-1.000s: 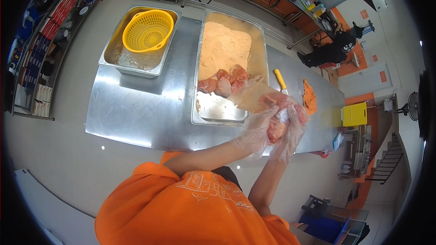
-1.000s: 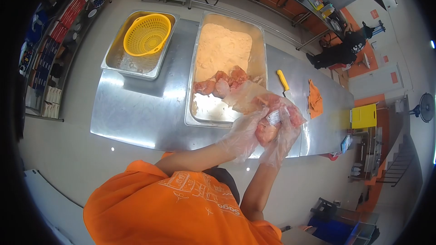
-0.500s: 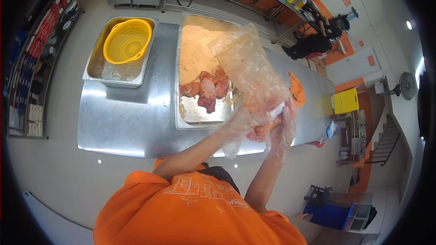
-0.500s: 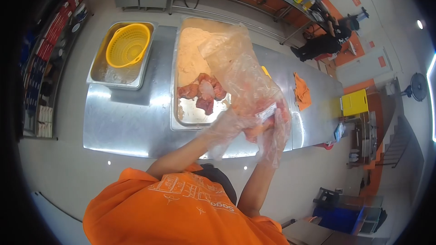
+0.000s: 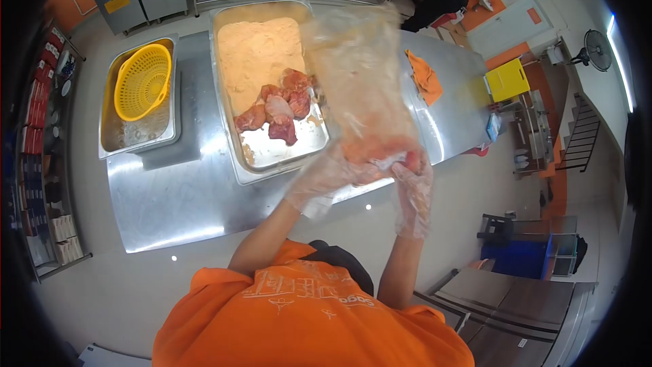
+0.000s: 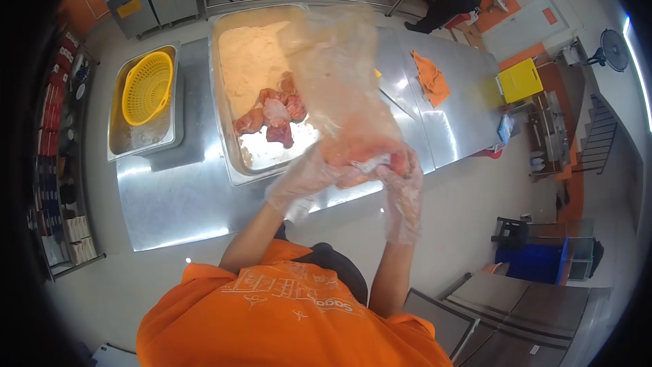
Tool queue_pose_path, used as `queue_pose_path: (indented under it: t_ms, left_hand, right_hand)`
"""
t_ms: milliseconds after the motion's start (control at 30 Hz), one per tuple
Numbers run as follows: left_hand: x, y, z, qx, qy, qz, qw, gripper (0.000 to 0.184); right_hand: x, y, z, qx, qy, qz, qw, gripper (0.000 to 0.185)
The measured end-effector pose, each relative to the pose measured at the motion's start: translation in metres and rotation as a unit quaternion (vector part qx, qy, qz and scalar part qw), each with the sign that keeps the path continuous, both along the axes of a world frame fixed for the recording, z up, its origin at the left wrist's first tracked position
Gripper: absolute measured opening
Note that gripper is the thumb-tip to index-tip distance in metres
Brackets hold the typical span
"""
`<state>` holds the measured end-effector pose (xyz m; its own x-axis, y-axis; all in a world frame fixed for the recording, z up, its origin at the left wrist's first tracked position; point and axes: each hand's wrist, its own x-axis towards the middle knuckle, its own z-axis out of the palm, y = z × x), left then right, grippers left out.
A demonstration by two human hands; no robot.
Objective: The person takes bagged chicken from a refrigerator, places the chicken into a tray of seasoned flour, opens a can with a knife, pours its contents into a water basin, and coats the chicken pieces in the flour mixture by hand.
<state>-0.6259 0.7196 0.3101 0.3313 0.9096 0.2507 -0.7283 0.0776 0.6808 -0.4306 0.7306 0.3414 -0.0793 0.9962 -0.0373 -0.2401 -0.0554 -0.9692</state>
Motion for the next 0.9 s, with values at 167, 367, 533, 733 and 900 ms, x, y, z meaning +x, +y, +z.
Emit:
queue_pose_path:
  t_ms: [167, 367, 533, 733, 900]
  left_hand:
    - [0.085, -0.032, -0.009, -0.008, -0.05, -0.027, 0.998, 0.061]
    - [0.213, -0.106, -0.011, 0.065, 0.021, -0.158, 0.985, 0.047]
    - [0.352, -0.219, -0.061, 0.153, 0.155, -0.262, 0.94, 0.042]
    - [0.455, -0.388, -0.098, 0.225, 0.38, -0.433, 0.786, 0.034]
    - [0.513, -0.56, -0.198, 0.23, 0.364, -0.577, 0.693, 0.035]
  right_hand:
    - [0.091, -0.063, -0.022, 0.003, -0.011, -0.078, 0.997, 0.053]
    - [0.195, -0.214, -0.031, 0.033, 0.011, -0.213, 0.977, 0.061]
    - [0.264, -0.367, -0.065, -0.005, -0.022, -0.408, 0.913, 0.067]
    - [0.287, -0.609, -0.116, -0.173, -0.052, -0.645, 0.743, 0.06]
    - [0.219, -0.803, -0.149, -0.216, 0.067, -0.839, 0.496, 0.05]
